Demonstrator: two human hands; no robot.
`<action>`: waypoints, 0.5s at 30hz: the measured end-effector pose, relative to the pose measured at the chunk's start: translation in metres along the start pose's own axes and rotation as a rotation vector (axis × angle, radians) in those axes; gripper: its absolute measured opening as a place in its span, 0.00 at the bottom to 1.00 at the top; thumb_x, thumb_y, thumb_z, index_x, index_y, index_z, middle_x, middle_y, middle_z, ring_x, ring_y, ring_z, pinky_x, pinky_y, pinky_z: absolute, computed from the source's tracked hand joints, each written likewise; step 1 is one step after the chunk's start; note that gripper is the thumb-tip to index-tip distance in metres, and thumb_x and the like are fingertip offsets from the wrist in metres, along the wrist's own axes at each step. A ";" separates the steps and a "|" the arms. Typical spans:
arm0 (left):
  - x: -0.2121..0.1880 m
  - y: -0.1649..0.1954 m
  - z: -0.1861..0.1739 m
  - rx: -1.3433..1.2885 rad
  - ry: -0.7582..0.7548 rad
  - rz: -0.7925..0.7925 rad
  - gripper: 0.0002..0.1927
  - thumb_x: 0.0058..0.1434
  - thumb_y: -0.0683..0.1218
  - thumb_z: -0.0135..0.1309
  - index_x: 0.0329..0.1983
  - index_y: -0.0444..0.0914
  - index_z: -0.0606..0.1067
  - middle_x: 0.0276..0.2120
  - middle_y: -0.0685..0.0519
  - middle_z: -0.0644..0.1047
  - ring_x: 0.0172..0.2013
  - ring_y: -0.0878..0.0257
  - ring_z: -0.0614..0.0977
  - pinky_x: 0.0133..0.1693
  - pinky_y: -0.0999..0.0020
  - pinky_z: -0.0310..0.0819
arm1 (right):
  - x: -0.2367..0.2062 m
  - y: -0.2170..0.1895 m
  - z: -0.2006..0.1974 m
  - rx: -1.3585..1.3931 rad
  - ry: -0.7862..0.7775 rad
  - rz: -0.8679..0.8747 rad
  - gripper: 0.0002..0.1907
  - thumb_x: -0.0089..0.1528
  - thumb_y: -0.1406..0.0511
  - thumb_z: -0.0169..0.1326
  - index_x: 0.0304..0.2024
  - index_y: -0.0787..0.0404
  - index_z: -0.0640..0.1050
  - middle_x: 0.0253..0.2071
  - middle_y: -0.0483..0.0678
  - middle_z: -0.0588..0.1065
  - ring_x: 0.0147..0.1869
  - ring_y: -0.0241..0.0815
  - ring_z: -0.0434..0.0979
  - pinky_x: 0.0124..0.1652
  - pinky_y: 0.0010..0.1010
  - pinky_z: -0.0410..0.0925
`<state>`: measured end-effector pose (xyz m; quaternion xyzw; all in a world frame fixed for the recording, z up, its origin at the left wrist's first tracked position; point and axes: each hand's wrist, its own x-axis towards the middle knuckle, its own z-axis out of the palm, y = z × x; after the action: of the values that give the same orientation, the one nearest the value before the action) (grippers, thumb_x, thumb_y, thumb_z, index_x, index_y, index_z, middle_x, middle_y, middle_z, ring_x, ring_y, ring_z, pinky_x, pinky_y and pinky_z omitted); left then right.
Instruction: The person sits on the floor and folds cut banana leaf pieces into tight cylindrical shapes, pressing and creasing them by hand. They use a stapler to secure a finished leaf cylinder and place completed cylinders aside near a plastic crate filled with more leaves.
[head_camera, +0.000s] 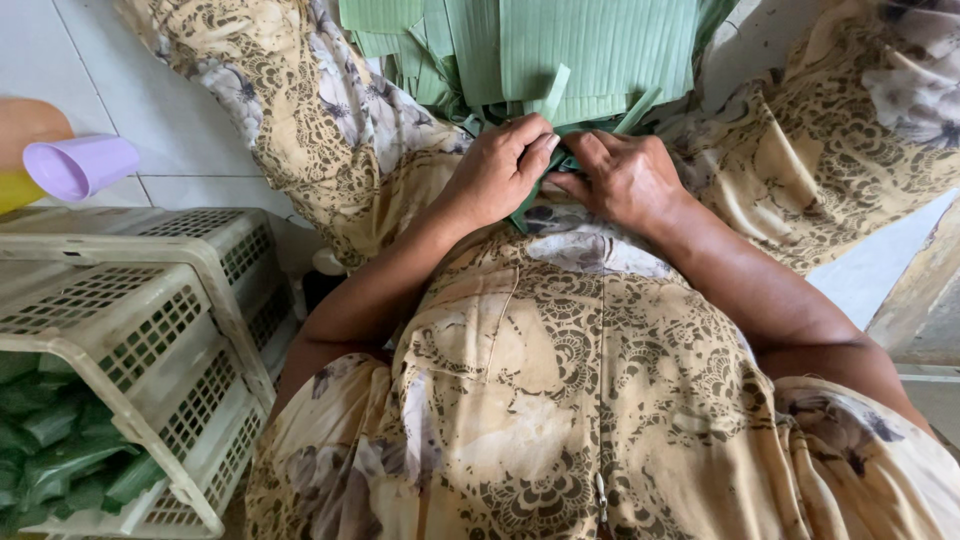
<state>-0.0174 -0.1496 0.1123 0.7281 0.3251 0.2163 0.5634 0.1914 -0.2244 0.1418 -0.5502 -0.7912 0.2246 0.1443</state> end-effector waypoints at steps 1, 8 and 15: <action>-0.001 -0.003 0.002 0.008 -0.002 -0.014 0.07 0.73 0.43 0.51 0.41 0.35 0.69 0.29 0.44 0.76 0.27 0.52 0.78 0.32 0.59 0.71 | 0.000 0.002 0.003 -0.018 -0.016 -0.008 0.24 0.66 0.54 0.65 0.48 0.67 0.73 0.35 0.54 0.77 0.35 0.53 0.81 0.29 0.42 0.72; 0.004 -0.022 -0.005 -0.103 -0.162 -0.208 0.09 0.76 0.48 0.50 0.43 0.38 0.70 0.26 0.48 0.76 0.25 0.60 0.79 0.27 0.62 0.73 | 0.009 0.005 0.011 0.061 -0.043 0.092 0.24 0.65 0.51 0.63 0.50 0.63 0.75 0.39 0.54 0.79 0.38 0.54 0.82 0.33 0.41 0.74; -0.086 -0.002 -0.165 0.012 0.170 -0.127 0.22 0.66 0.37 0.67 0.57 0.37 0.67 0.44 0.48 0.76 0.39 0.62 0.83 0.36 0.64 0.82 | 0.005 0.022 0.012 0.123 0.000 0.262 0.26 0.66 0.52 0.62 0.57 0.62 0.75 0.48 0.55 0.80 0.45 0.55 0.83 0.43 0.44 0.75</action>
<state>-0.1900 -0.0987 0.1592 0.6886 0.4183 0.2391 0.5420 0.2022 -0.2156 0.1202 -0.6388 -0.6976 0.2893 0.1472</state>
